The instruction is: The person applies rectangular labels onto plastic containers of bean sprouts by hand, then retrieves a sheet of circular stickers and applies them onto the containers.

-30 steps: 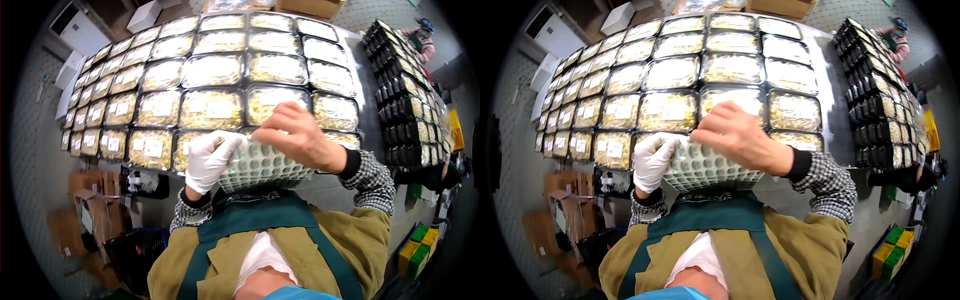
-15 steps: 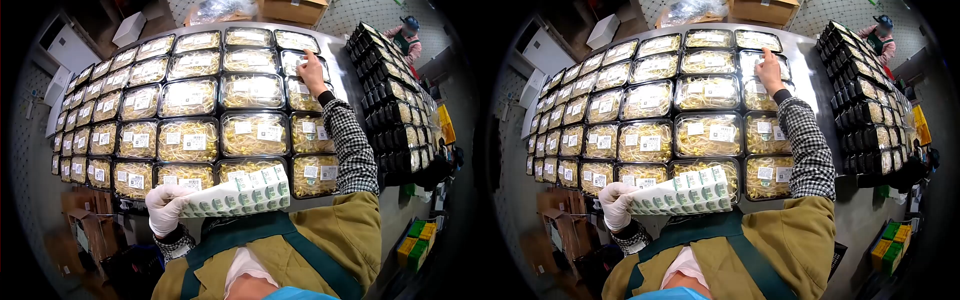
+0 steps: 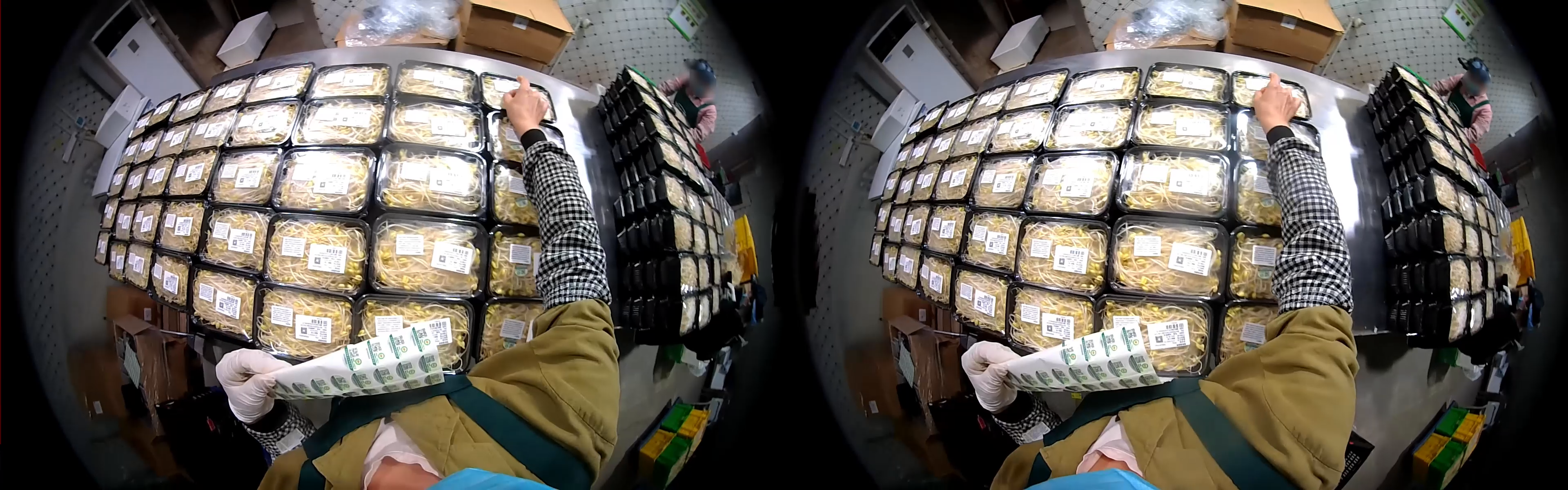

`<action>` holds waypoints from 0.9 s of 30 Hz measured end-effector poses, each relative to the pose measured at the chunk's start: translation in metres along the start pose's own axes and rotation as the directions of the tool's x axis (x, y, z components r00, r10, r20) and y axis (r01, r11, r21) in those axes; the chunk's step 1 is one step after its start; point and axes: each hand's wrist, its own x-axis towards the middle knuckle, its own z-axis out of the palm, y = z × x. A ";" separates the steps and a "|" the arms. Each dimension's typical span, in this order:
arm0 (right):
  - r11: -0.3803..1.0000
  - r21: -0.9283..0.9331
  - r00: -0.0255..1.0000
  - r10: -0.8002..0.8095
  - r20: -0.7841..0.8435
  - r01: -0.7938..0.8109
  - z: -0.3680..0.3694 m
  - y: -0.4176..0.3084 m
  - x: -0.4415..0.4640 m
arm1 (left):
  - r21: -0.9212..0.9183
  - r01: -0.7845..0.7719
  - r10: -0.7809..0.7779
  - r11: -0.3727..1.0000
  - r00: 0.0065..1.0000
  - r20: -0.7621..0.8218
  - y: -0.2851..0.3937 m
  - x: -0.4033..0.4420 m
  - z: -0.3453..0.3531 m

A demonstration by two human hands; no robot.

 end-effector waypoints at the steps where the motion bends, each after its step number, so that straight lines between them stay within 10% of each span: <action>1: 0.992 -0.064 0.993 -0.112 -0.022 0.111 0.001 0.001 -0.002 | -0.005 0.002 -0.002 1.000 1.000 -0.009 0.001 -0.001 0.002; 6: 0.996 0.035 0.996 -0.087 -0.022 0.087 0.004 0.006 0.006 | -0.004 -0.003 0.003 1.000 1.000 -0.023 0.001 -0.008 -0.004; 10: 0.840 0.537 0.980 -0.033 0.196 -0.079 0.020 -0.066 0.004 | 0.060 -0.027 0.028 0.998 1.000 -0.002 0.001 -0.010 -0.006; 16: 0.851 0.482 0.953 0.062 0.298 -0.207 0.022 -0.144 -0.010 | 0.069 -0.024 0.029 0.997 0.996 -0.082 0.006 -0.024 -0.002; 19: 0.953 0.243 0.982 -0.186 0.007 0.179 0.037 -0.142 -0.021 | 0.087 -0.015 0.026 0.996 0.992 -0.127 0.008 -0.035 -0.006; 24: 0.893 0.376 0.968 -0.248 -0.045 0.246 0.027 -0.141 -0.023 | 0.218 0.000 0.033 0.976 0.988 -0.148 0.018 -0.049 -0.022; 26: 0.694 0.705 0.899 -0.391 0.197 0.148 -0.041 -0.176 -0.059 | 0.376 -0.058 0.128 0.925 0.978 -0.165 0.023 -0.047 -0.025; 27: 0.529 0.848 0.655 -0.632 0.413 -0.025 -0.084 -0.189 -0.085 | 0.408 -0.080 0.163 0.910 0.972 -0.172 0.024 -0.045 -0.026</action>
